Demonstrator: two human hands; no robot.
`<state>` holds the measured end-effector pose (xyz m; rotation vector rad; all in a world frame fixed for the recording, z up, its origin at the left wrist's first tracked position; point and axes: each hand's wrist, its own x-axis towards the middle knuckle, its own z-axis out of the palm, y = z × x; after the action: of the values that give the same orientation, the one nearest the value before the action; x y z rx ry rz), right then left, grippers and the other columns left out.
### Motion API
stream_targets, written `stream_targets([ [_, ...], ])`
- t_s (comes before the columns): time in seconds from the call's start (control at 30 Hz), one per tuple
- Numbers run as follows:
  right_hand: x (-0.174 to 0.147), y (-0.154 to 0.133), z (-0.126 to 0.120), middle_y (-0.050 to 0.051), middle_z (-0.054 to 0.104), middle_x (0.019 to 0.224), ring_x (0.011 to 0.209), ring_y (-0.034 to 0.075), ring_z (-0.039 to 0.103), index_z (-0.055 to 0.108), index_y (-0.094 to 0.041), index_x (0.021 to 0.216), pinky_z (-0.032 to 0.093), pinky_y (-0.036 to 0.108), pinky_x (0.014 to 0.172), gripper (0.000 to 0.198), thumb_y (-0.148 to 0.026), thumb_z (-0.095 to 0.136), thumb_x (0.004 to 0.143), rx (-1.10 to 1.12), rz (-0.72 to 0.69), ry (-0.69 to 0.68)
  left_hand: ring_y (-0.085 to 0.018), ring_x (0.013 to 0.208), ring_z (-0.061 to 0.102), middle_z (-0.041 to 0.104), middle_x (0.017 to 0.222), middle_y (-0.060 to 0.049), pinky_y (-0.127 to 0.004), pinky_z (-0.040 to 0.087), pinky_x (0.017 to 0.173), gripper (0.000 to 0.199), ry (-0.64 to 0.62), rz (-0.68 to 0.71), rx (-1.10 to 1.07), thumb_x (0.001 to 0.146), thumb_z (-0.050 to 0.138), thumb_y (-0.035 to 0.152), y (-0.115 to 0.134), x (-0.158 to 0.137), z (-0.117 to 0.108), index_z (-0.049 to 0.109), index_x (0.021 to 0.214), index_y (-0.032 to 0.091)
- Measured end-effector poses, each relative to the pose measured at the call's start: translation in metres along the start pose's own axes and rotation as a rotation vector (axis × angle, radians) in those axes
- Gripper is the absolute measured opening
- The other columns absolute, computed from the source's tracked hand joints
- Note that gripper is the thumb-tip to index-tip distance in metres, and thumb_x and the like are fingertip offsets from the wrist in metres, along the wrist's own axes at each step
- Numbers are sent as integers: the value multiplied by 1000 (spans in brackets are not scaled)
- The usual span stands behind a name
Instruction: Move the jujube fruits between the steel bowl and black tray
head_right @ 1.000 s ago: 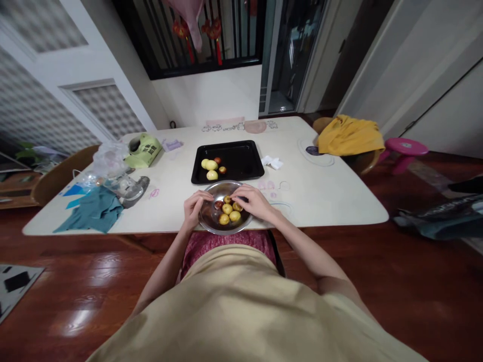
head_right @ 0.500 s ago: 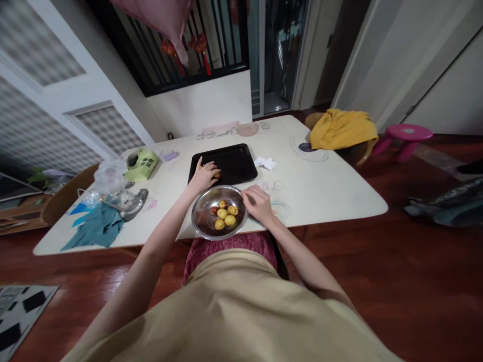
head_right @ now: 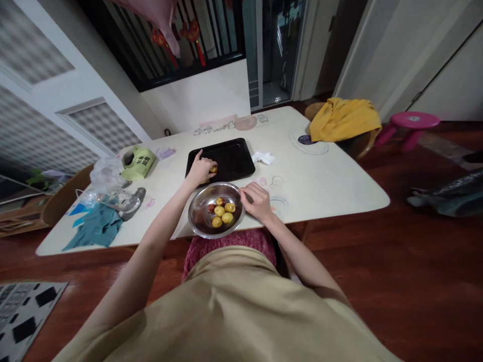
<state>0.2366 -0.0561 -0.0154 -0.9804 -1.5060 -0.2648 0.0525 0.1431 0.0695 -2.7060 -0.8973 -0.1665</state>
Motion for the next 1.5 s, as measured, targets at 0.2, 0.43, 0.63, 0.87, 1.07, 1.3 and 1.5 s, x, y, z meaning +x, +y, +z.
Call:
stream_targets([
  [0.2, -1, 2, 1, 7, 76, 77, 69, 21, 67, 75, -21, 92, 57, 38, 67, 20, -14, 59, 100, -11, -22, -10, -30, 117, 72, 78, 119, -8, -63, 20, 135, 31, 205, 29, -273, 94, 73, 32, 20, -66, -42, 76, 124, 22],
  [0.43, -3, 4, 3, 6, 77, 76, 68, 21, 68, 75, -21, 91, 57, 37, 66, 20, -16, 58, 100, -26, -2, -16, -27, 114, 74, 80, 115, -6, -58, 31, 131, 28, -19, 125, -375, 94, 76, 28, 46, -134, -44, 77, 122, 24],
  [0.63, -3, 3, 2, 5, 76, 74, 65, 19, 68, 75, -21, 89, 55, 35, 62, 20, -16, 58, 100, -46, -1, -9, -27, 113, 74, 80, 112, -6, -56, 37, 128, 29, -114, 124, -376, 89, 82, 23, 52, -146, -39, 78, 118, 23],
  [0.87, -3, 2, 1, 4, 75, 72, 62, 18, 66, 75, -21, 87, 54, 33, 60, 20, -18, 59, 100, -53, 14, -9, -30, 118, 72, 78, 119, -8, -48, 49, 117, 38, -139, 78, -308, 84, 88, 21, 61, -144, -39, 77, 120, 21],
  [1.07, -5, 2, 2, 5, 75, 74, 63, 19, 68, 76, -23, 87, 55, 34, 62, 22, -21, 59, 101, -46, 57, -19, -29, 112, 73, 75, 126, -8, -41, 58, 100, 51, -127, 65, -298, 80, 91, 22, 62, -147, -35, 73, 128, 23],
  [1.3, -6, 3, 2, 5, 76, 74, 63, 19, 67, 75, -23, 87, 54, 34, 60, 22, -22, 59, 101, -46, 79, -25, -30, 113, 74, 75, 127, -8, -41, 58, 98, 54, -100, 68, -336, 78, 93, 22, 59, -152, -31, 73, 128, 25],
  [1.5, -4, 4, -1, 4, 75, 75, 64, 19, 67, 75, -22, 90, 54, 33, 61, 19, -19, 59, 101, -10, 37, -31, -30, 114, 74, 78, 125, -9, -42, 58, 100, 43, -32, 48, -458, 88, 87, 30, 56, -157, -23, 73, 128, 23],
])
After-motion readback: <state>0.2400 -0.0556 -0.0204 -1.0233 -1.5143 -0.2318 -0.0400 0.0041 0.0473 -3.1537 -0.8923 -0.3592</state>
